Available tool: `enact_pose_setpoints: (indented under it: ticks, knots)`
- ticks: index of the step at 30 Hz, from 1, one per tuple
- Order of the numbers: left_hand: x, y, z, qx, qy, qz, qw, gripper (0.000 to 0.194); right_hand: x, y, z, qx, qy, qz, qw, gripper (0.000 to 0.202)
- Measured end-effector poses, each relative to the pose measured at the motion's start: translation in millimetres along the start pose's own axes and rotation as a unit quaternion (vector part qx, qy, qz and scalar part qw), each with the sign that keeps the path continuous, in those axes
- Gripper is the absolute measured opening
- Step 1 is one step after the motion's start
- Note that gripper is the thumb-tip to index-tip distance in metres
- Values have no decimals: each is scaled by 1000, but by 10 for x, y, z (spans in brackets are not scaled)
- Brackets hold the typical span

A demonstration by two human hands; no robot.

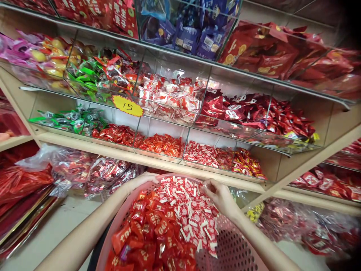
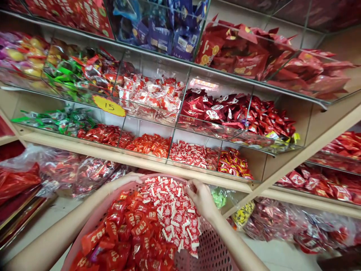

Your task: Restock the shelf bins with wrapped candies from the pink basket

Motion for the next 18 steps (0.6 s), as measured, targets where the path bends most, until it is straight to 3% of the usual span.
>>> enact_pose_setpoints:
  ticks: [7,12,18]
  knots:
    - [-10,5,11,30,-3,-21,999,37,-73,100,2,-28,31,4,999,22]
    - [-15,7,5,39,-8,-24,999,41,-75,188,42,-69,18,38,997,27]
    - [-9,35,2,36,-6,-3,999,38,-56,230,56,-53,-4,21,998,23]
Point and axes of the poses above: each hand's wrist, its own z-axis towards the middle knuckle, its own x-axis out of the back of the hand, y = z × x, the point moved 2 cm from there along z, towards the middle knuckle, and after that the axes turned 9 degrees about y, right-handed, at the moved point
